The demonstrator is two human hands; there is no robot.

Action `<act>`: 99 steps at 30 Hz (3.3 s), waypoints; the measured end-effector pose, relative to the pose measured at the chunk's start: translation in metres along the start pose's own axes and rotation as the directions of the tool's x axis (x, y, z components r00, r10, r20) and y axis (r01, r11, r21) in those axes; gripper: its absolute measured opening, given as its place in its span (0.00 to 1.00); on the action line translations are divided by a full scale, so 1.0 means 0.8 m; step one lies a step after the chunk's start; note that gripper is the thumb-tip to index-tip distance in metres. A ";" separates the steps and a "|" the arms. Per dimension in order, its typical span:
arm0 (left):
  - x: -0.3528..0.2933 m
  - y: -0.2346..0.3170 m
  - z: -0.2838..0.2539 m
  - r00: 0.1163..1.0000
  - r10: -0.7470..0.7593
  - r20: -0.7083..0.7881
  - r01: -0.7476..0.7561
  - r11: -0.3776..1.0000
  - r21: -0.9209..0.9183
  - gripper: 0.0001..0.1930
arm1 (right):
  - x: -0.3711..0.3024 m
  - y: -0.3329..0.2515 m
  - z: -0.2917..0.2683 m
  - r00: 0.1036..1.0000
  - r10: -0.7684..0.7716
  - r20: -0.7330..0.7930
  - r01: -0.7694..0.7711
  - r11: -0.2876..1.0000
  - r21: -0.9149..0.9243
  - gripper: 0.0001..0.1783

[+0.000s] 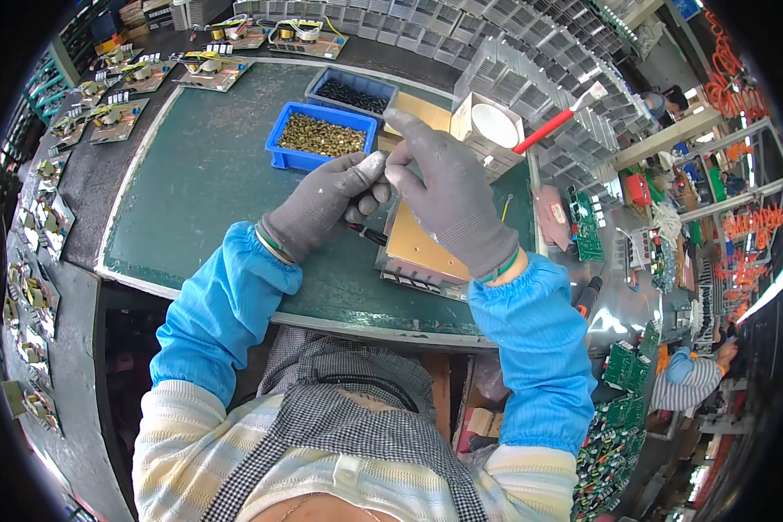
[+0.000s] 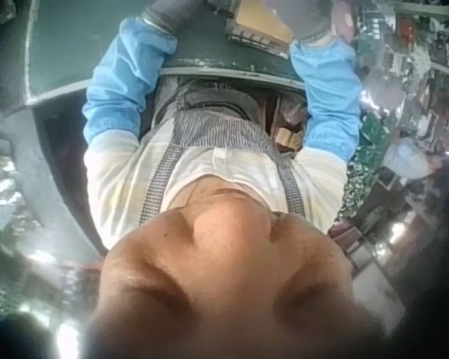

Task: Assemble electronic components and a circuit board into a metal housing using a screwdriver and brush.

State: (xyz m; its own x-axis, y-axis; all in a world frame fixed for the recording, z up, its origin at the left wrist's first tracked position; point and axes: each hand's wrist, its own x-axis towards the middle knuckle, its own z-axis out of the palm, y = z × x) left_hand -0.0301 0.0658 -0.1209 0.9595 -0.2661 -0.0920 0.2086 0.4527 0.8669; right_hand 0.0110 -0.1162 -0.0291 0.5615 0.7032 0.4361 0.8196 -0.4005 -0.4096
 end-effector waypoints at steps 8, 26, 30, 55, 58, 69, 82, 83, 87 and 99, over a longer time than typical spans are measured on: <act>0.001 -0.001 -0.009 0.997 -0.027 -0.073 -0.004 0.918 -0.397 0.15 | -0.034 0.029 -0.032 0.987 0.142 0.074 -0.140 0.990 -0.029 0.24; 0.000 0.004 -0.002 0.985 0.009 -0.170 -0.007 1.000 0.011 0.13 | -0.046 0.046 -0.016 0.994 0.027 0.106 0.000 0.970 -0.245 0.21; 0.003 0.001 -0.009 0.991 0.007 -0.133 -0.001 0.999 0.041 0.13 | -0.045 0.046 -0.015 0.990 0.029 0.135 0.011 0.958 -0.287 0.20; -0.008 0.007 -0.002 0.984 -0.079 0.157 0.143 0.881 -0.452 0.15 | -0.014 0.021 -0.035 0.997 -0.059 0.055 0.061 0.998 -0.029 0.23; -0.007 0.004 -0.003 0.975 -0.054 0.215 0.149 0.878 -0.455 0.14 | -0.004 0.001 -0.014 0.987 -0.159 0.003 0.159 0.987 -0.014 0.22; -0.013 0.008 -0.003 0.964 -0.060 0.261 0.131 0.955 -0.265 0.17 | -0.008 -0.008 0.008 0.983 -0.185 0.010 0.181 0.947 -0.267 0.24; 0.003 0.009 -0.010 0.997 -0.051 -0.060 0.019 0.894 -0.448 0.21 | -0.094 0.050 -0.053 0.985 0.164 -0.057 -0.171 0.976 -0.134 0.18; 0.003 0.008 -0.012 0.997 -0.056 -0.057 0.024 0.895 -0.445 0.21 | -0.095 0.052 -0.048 0.987 0.155 -0.046 -0.159 0.983 -0.096 0.19; 0.005 0.004 -0.018 0.997 -0.069 -0.038 0.047 0.906 -0.421 0.20 | -0.091 0.054 -0.039 0.996 0.085 -0.026 -0.089 0.981 -0.173 0.20; 0.003 0.003 -0.019 0.999 -0.034 -0.023 0.022 0.915 -0.402 0.16 | -0.086 0.058 -0.035 1.000 0.026 0.013 -0.019 0.930 -0.366 0.19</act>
State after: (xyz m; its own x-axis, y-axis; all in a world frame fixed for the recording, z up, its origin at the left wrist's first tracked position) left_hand -0.0246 0.0791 -0.1268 0.9560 -0.2616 -0.1328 0.2880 0.7506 0.5947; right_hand 0.0134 -0.1999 -0.0556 0.5812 0.7002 0.4145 0.7932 -0.6012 -0.0965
